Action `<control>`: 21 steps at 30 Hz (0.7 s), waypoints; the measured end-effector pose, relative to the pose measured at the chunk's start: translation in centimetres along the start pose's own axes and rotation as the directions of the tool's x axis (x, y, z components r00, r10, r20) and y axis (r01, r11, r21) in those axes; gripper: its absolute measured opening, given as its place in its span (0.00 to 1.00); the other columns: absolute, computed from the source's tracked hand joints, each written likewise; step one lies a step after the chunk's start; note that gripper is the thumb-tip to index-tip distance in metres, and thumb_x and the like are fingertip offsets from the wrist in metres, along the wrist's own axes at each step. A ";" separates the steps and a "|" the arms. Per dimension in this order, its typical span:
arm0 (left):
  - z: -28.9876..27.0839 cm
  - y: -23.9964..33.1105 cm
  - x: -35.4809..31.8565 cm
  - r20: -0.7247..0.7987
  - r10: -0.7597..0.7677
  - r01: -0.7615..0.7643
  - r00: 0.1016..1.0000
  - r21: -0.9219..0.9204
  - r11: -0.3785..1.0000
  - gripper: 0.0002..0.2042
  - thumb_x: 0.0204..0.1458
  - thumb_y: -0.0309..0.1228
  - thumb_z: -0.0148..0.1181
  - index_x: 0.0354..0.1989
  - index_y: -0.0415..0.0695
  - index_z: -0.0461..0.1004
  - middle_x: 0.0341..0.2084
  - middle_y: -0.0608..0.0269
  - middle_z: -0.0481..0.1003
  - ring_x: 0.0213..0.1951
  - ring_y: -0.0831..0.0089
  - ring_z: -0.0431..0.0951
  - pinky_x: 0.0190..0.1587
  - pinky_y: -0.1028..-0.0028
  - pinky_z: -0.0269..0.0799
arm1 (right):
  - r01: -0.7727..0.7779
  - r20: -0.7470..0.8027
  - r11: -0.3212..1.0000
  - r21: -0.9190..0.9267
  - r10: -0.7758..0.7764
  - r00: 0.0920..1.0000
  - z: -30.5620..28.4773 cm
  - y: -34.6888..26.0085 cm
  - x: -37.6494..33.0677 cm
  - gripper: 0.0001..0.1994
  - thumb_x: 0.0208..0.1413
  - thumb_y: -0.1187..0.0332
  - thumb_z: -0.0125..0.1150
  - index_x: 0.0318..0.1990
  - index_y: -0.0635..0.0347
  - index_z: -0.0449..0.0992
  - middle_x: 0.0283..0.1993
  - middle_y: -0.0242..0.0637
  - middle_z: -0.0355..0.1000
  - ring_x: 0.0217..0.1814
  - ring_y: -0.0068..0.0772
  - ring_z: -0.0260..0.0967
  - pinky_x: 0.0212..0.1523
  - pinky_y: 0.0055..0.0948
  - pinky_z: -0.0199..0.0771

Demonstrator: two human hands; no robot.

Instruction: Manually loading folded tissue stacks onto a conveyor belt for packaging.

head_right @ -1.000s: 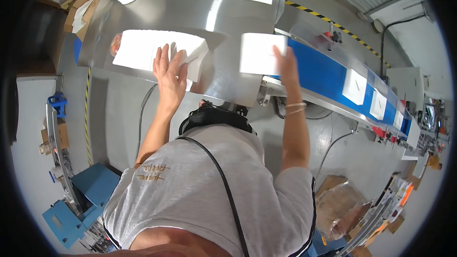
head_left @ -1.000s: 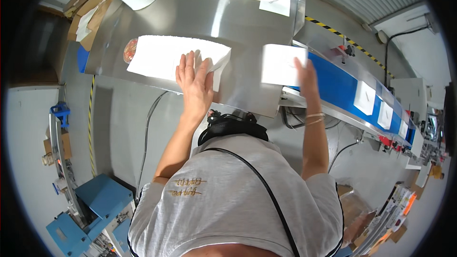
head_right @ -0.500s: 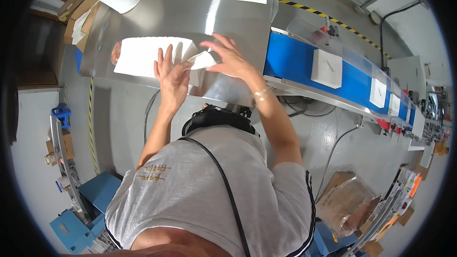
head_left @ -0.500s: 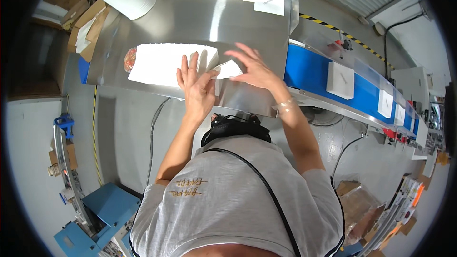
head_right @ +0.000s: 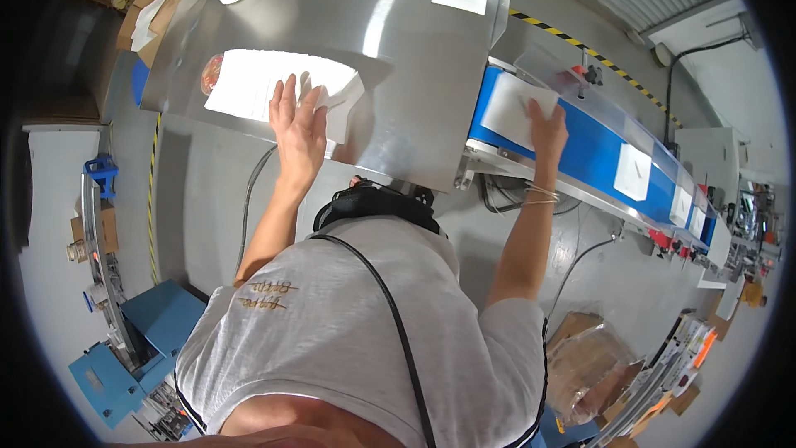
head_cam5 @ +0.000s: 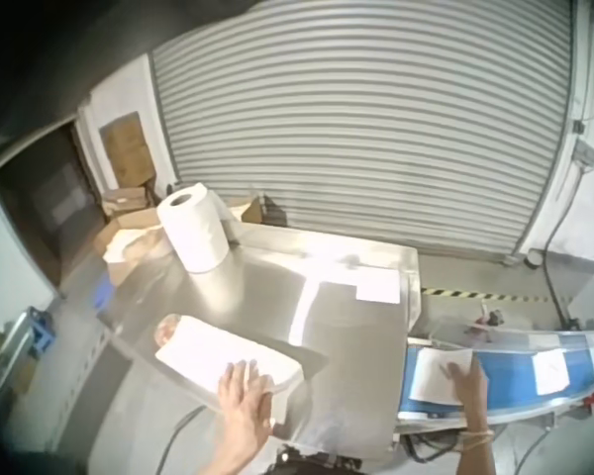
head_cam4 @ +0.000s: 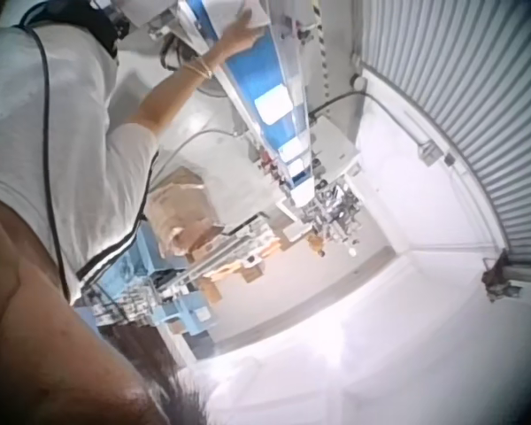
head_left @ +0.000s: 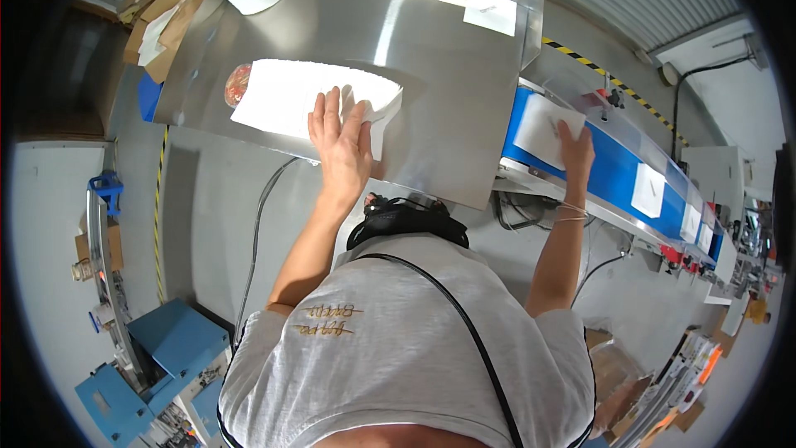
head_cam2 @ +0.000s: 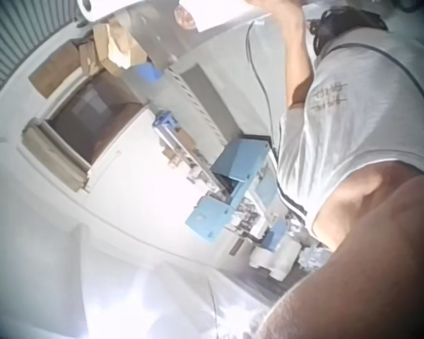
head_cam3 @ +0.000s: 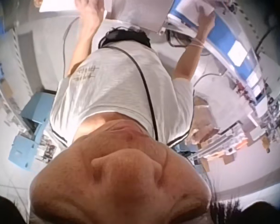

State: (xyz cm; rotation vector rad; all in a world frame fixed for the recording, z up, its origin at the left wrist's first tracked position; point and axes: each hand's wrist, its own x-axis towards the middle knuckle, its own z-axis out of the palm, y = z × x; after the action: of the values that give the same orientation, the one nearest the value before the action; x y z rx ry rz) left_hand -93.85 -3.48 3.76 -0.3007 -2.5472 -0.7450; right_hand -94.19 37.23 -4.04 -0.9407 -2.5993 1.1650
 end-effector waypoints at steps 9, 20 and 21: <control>-0.4 0.6 0.2 0.084 0.026 -0.027 0.996 0.016 1.000 0.12 0.44 0.20 0.58 0.38 0.47 0.78 0.63 0.49 0.56 0.67 0.44 0.46 0.64 0.45 0.32 | 0.620 0.394 0.729 0.290 -0.682 0.616 6.0 -13.6 -7.6 0.31 0.43 0.64 0.70 0.58 0.52 0.66 0.62 0.42 0.60 0.63 0.45 0.59 0.61 0.38 0.61; -1.8 -1.2 0.7 0.091 -0.068 0.062 0.993 0.073 0.995 0.19 0.49 0.29 0.62 0.51 0.44 0.73 0.63 0.43 0.54 0.66 0.46 0.49 0.64 0.52 0.46 | -0.058 0.484 0.768 0.637 -0.342 0.805 7.8 -11.1 -6.6 0.22 0.56 0.65 0.61 0.54 0.67 0.65 0.47 0.36 0.70 0.47 0.23 0.67 0.50 0.22 0.68; -1.8 -1.1 0.6 0.060 -0.047 0.042 0.997 0.088 0.995 0.17 0.48 0.25 0.61 0.50 0.44 0.74 0.61 0.43 0.58 0.63 0.46 0.54 0.62 0.54 0.52 | -0.038 0.425 0.827 0.561 -0.249 0.870 6.4 -9.2 -5.2 0.21 0.56 0.62 0.61 0.52 0.65 0.67 0.46 0.36 0.71 0.46 0.24 0.68 0.50 0.25 0.68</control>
State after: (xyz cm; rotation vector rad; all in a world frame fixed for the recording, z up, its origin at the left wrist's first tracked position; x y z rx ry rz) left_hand -94.09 -5.38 4.93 -0.2424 -2.6438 -0.6492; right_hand -96.88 25.49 -1.28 -0.3951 -2.3217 2.1890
